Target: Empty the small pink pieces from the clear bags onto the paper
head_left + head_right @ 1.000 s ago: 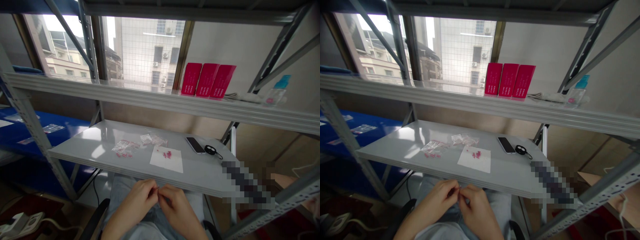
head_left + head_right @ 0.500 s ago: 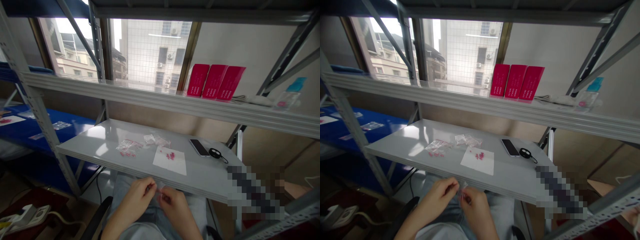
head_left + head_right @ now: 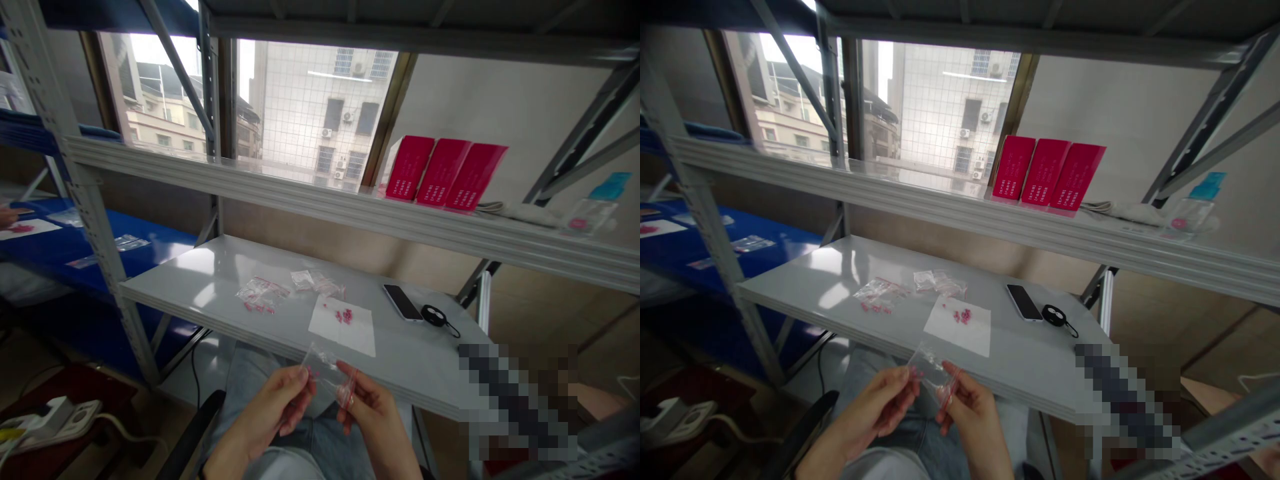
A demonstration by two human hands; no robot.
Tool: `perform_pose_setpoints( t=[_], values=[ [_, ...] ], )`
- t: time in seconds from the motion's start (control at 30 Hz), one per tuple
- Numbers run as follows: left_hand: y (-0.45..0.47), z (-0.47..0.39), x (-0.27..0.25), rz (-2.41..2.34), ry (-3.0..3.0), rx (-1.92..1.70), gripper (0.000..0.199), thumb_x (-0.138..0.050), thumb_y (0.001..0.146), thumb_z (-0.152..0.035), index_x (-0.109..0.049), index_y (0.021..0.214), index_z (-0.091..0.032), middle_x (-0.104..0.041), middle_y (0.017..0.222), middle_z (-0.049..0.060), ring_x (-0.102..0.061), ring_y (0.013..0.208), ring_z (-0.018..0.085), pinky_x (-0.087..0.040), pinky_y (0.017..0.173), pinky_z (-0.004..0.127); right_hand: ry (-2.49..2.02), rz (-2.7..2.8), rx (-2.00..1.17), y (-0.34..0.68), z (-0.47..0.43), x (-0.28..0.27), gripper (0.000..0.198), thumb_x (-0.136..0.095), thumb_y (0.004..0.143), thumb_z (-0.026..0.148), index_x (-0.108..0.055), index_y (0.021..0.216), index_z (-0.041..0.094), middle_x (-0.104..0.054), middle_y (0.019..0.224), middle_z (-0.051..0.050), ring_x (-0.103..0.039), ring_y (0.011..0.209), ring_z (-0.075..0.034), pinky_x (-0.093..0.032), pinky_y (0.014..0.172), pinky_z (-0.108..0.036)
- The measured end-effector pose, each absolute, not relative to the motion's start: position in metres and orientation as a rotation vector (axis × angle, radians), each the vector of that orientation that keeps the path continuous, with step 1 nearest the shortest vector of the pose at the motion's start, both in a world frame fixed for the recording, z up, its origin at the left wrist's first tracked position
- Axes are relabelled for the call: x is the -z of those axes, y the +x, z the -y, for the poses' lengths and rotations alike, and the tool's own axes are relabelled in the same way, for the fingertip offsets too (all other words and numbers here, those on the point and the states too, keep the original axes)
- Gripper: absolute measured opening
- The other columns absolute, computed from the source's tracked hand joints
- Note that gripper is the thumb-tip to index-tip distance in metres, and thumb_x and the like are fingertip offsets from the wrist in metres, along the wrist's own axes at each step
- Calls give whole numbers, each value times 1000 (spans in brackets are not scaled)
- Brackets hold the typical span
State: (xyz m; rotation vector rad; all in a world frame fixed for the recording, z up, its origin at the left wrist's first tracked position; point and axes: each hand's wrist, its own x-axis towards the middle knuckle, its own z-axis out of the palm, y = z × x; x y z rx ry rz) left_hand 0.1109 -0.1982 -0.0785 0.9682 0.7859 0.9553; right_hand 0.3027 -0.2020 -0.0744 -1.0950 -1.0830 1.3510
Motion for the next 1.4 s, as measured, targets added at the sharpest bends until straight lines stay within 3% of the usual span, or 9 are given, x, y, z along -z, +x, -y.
perform_pose_setpoints(
  t=[0.13,0.43,0.87,1.13,1.4],
  values=[
    [107,193,85,-797,813,-1009,48,-64,86,-60,-55,72,-15,-41,53,-7,-26,41,3,-9,40,20,-1117,1083,-1384,300,204,74,59,-83,70,52,-76,113,12,-61,53,-1,-53,48,-14,-45,44,-25],
    [113,189,89,-809,787,-1045,53,-69,81,-64,-46,66,-19,-35,48,-10,-21,37,2,-8,39,20,-1150,1075,-1379,297,206,66,49,-81,73,44,-76,108,11,-59,53,1,-50,47,-12,-39,45,-23],
    [121,187,98,-682,604,-1206,59,-67,83,-65,-45,56,-17,-30,39,-10,-17,34,2,-10,38,19,-1103,938,-1311,300,203,69,54,-84,69,45,-76,111,12,-59,54,1,-49,49,-12,-37,44,-22],
    [131,185,101,-658,461,-1214,54,-67,82,-66,-53,68,-16,-36,45,-10,-22,35,2,-11,37,17,-1085,920,-1319,292,206,66,51,-84,71,46,-77,112,16,-62,58,0,-52,52,-12,-40,46,-22],
    [136,185,107,-570,314,-1183,55,-65,81,-69,-49,69,-18,-37,42,-10,-24,32,2,-11,35,16,-1074,949,-1360,289,205,68,56,-86,69,44,-76,114,12,-62,57,-1,-52,51,-14,-41,45,-23]
  ],
)
